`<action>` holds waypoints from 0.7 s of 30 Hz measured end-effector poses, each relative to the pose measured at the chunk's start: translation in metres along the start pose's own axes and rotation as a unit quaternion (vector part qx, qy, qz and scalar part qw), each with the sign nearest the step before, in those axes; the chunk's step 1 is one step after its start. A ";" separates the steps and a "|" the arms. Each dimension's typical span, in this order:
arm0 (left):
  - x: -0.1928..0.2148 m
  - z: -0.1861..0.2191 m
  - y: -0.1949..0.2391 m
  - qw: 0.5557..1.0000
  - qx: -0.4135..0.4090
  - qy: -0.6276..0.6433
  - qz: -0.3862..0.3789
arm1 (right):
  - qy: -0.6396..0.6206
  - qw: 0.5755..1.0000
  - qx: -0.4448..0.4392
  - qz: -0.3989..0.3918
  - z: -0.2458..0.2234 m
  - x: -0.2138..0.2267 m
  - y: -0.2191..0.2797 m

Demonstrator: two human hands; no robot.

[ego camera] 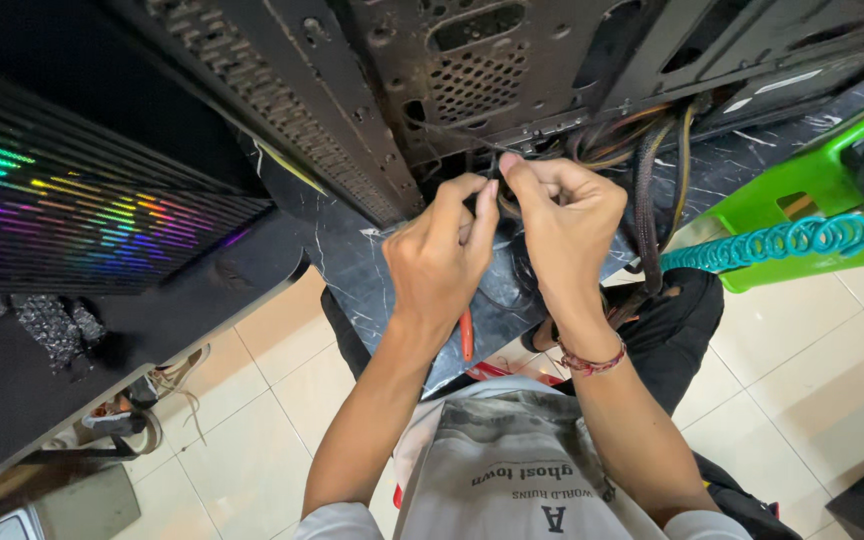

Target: The person organizes and bundles cables inside an open computer case. They gather multiple black wires, align them, and secure them with zip ties, then tuck the bundled cables into the back of the case.

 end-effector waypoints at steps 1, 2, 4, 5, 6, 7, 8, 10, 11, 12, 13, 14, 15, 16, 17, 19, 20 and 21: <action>0.001 0.001 -0.001 1.000 -0.001 0.000 0.000 | 0.000 1.000 0.000 0.001 0.002 -0.003 0.001; 0.002 0.002 -0.002 1.000 0.000 0.000 -0.002 | -0.006 1.000 -0.010 0.017 0.006 -0.004 0.001; 0.003 0.003 -0.005 1.000 0.001 0.000 -0.005 | -0.010 0.999 -0.022 0.034 0.010 -0.006 0.002; 0.003 0.003 -0.005 1.000 0.003 0.002 -0.010 | -0.015 0.998 -0.031 0.043 0.011 -0.007 0.003; 0.004 0.003 -0.005 1.000 0.005 0.004 -0.014 | -0.020 0.998 -0.040 0.052 0.012 -0.007 0.004; 0.004 0.003 -0.005 1.000 0.006 0.005 -0.014 | -0.020 0.998 -0.040 0.052 0.013 -0.008 0.004; 0.003 0.002 -0.004 1.000 0.005 0.002 -0.014 | -0.025 0.997 -0.042 0.058 0.014 -0.008 0.005; 0.004 0.001 -0.005 1.000 0.005 0.000 -0.012 | -0.030 0.997 -0.043 0.063 0.016 -0.009 0.004; 0.004 0.001 -0.005 1.000 0.008 0.002 -0.013 | -0.028 0.997 -0.045 0.062 0.016 -0.009 0.004; 0.004 0.001 -0.004 1.000 0.010 0.004 -0.014 | -0.026 0.997 -0.047 0.061 0.017 -0.009 0.004; 0.004 0.001 -0.005 1.000 0.010 0.005 -0.014 | -0.025 0.997 -0.047 0.062 0.017 -0.009 0.004; 0.005 0.002 -0.005 1.000 0.006 0.005 -0.009 | -0.026 0.997 -0.047 0.063 0.017 -0.009 0.004; 0.006 0.003 -0.006 1.000 0.003 0.005 -0.002 | -0.028 0.997 -0.046 0.063 0.016 -0.009 0.003; 0.007 0.006 -0.009 1.000 0.002 0.006 -0.002 | -0.027 0.997 -0.045 0.064 0.016 -0.008 0.003; 0.009 0.010 -0.011 1.000 -0.005 0.003 0.002 | -0.023 0.997 -0.037 0.060 0.015 -0.008 0.004; 0.009 0.011 -0.013 1.000 -0.012 0.001 0.006 | -0.018 0.998 -0.029 0.057 0.013 -0.008 0.004; 0.007 0.009 -0.011 1.000 -0.014 -0.002 0.008 | -0.019 0.998 -0.029 0.057 0.012 -0.008 0.004; 0.006 0.008 -0.010 1.000 -0.014 -0.006 0.009 | -0.019 0.998 -0.029 0.057 0.010 -0.008 0.005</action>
Point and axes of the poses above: each hand's wrist, its own y-axis away from the middle knuckle, its own x-axis out of the back of the hand, z = x × y, the point moved 5 cm from there along -y, towards the middle knuckle, and after that the axes turned 15 degrees about x, right-handed, at the moved point
